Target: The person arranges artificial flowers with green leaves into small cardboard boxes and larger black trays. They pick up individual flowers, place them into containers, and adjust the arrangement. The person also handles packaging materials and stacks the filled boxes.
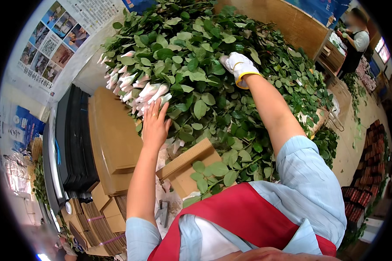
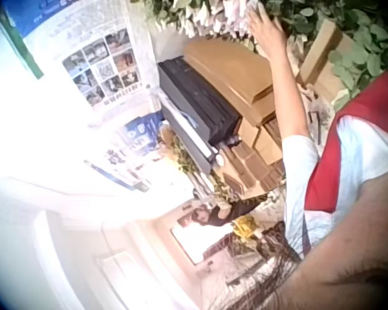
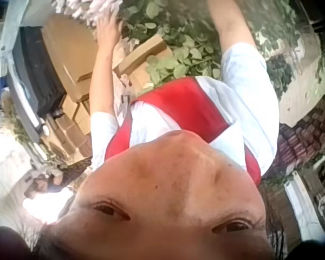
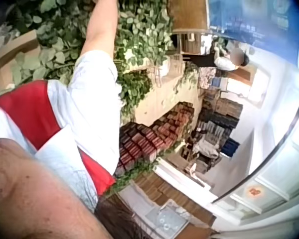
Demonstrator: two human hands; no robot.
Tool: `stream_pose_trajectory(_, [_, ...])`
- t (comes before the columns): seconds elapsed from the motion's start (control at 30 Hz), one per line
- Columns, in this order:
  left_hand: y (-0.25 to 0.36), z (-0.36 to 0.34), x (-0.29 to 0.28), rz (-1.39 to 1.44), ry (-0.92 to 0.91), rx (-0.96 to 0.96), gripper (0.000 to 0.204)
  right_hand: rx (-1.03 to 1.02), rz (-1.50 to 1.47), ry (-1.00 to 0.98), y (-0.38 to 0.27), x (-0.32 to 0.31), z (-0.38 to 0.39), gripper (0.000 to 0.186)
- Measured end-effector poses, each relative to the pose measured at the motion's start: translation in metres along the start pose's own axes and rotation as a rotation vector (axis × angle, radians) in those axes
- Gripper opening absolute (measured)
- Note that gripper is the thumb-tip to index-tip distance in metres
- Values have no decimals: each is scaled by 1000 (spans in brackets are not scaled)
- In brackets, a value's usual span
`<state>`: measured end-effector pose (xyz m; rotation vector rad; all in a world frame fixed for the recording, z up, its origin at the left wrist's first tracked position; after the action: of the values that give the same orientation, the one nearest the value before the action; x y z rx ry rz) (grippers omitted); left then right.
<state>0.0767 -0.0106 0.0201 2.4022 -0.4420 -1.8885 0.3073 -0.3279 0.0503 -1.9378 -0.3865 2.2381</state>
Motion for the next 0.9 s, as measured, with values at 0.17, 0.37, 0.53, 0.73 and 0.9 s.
stream_pose_trajectory(0.17, [-38,-35,17,-65,-39,-27,72,-571,-101,-158,-55,48,15,52])
stream_pose_trajectory(0.37, [-37,-46,11,-137,-103,-29,70,-502,-39,-55,-80,20,219,34])
stream_pose_trajectory(0.53, [1,30,-108,533,11,29,49,-677,-28,-121,-152,-12,274,46])
stream_pose_trajectory(0.73, [55,205,-161,177,224,-72,72,-903,-275,-373,-230,48,358,51])
stream_pose_trajectory(0.9, [69,282,-165,348,339,-329,35,-400,-247,204,-69,22,192,30])
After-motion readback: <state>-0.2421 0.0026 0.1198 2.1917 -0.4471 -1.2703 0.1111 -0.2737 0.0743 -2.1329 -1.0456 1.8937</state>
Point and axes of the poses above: each hand's wrist, its own z-axis away from the middle knuckle, its own x-axis out of the palm, y = z × x, the point moved 8 cm from there along -z, towards the middle knuckle, and after that the axes turned 11 degrees about z, right-handed, at the moved point
